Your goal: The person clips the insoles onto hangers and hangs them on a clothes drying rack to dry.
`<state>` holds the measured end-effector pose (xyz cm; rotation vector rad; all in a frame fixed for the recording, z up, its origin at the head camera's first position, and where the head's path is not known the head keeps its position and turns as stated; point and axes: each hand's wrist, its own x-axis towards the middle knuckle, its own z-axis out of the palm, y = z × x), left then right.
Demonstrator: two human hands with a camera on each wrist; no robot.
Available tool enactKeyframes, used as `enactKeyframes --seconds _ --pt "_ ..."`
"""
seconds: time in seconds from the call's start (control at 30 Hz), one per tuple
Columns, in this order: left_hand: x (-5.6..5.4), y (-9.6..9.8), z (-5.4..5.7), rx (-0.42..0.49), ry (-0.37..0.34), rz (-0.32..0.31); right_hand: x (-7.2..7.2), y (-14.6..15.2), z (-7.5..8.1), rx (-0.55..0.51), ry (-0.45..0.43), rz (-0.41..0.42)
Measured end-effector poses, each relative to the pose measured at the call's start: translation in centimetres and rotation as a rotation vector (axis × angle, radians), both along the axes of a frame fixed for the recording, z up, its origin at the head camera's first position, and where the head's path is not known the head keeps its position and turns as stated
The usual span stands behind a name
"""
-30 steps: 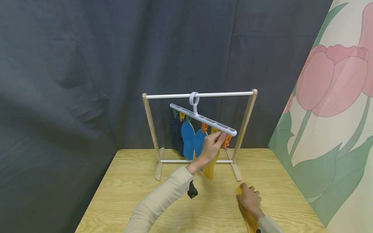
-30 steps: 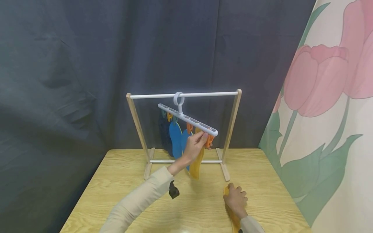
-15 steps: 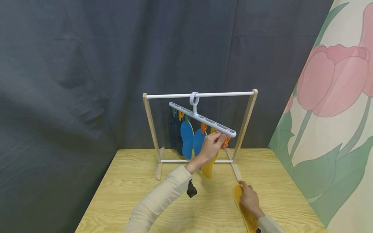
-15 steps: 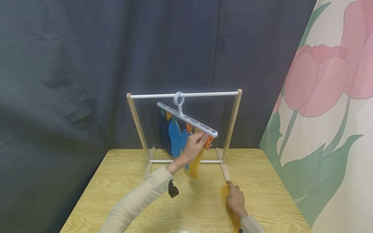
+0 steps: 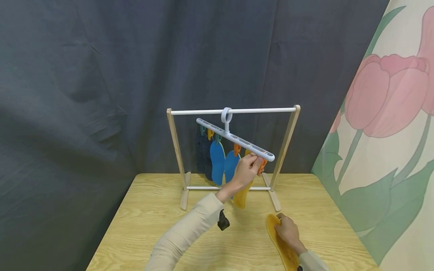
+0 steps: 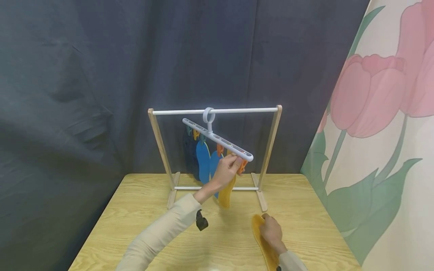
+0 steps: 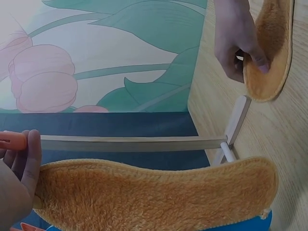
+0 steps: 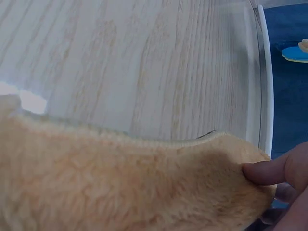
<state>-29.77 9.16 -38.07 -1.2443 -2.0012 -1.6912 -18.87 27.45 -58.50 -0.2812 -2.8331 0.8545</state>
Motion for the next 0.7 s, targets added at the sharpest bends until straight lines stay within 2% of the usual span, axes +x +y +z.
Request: enactKeyframes --seconds 0.1,0.4,0.7 --pt "0.0 -0.1 0.0 -0.004 -0.021 -0.002 -0.1 -0.4 0.2 -0.010 0.029 0.004" --pt "0.2 -0.3 0.1 -0.049 -0.127 -0.065 -0.7 -1.4 0.6 -0.034 0.099 0.015" --pt "0.3 -0.7 0.2 -0.054 -0.259 -0.105 -1.0 -2.7 1.6 -0.086 0.185 0.045"
